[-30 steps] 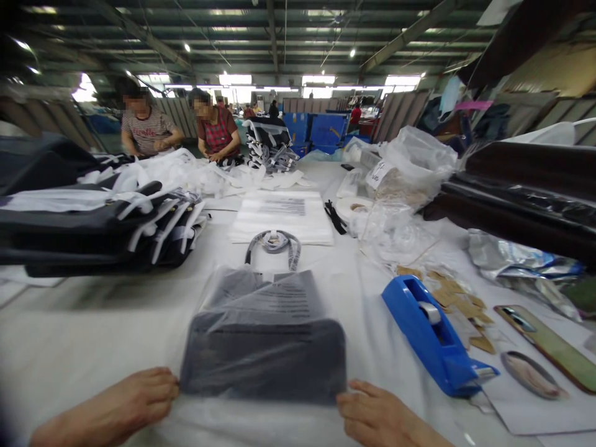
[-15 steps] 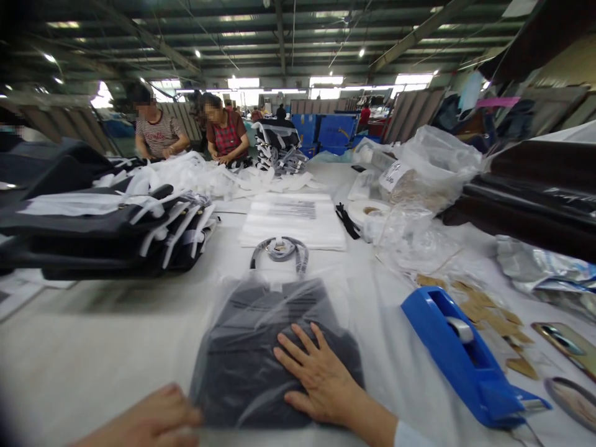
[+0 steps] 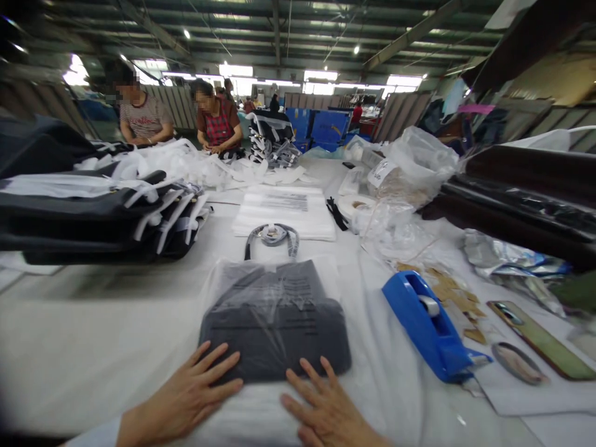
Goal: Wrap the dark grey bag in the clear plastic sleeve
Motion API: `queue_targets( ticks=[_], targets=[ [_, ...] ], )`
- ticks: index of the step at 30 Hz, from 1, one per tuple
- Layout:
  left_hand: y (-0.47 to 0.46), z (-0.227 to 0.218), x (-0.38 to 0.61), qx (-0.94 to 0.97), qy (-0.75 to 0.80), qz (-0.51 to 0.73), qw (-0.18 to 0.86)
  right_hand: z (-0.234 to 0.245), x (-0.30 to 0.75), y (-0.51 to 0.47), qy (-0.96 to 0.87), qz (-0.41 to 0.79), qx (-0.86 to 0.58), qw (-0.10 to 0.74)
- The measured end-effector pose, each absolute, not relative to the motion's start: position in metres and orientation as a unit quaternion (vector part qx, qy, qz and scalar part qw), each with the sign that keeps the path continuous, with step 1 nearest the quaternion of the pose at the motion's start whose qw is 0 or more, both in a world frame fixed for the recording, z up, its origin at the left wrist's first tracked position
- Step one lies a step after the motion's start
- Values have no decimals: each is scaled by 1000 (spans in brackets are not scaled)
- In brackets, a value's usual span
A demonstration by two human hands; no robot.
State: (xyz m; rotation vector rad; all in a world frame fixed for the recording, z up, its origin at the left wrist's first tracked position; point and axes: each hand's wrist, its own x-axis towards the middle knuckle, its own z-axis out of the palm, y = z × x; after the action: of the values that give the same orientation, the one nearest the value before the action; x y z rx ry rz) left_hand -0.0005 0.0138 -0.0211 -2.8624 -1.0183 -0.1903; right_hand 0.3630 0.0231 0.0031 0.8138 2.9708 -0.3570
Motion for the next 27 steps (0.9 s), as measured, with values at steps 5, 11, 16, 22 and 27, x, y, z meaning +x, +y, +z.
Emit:
queue_targets(
  ticks=[5, 11, 16, 22, 27],
  targets=[
    [-4, -36, -6, -942, -331, -48, 40, 5, 438, -15, 939, -82, 318, -104],
    [-1, -36, -6, -944, -326, -23, 42, 12, 510, 66, 922, 125, 357, -77],
    [-1, -31, -4, -943, -331, -19, 9, 32, 463, 78, 979, -143, 137, 56],
    [20, 18, -17, -914, -300, 51, -269, 18, 447, 68, 803, -415, 402, -143],
    [26, 47, -34, -859, -321, 33, -398, 11, 449, 71, 665, -473, 530, -233]
  ],
)
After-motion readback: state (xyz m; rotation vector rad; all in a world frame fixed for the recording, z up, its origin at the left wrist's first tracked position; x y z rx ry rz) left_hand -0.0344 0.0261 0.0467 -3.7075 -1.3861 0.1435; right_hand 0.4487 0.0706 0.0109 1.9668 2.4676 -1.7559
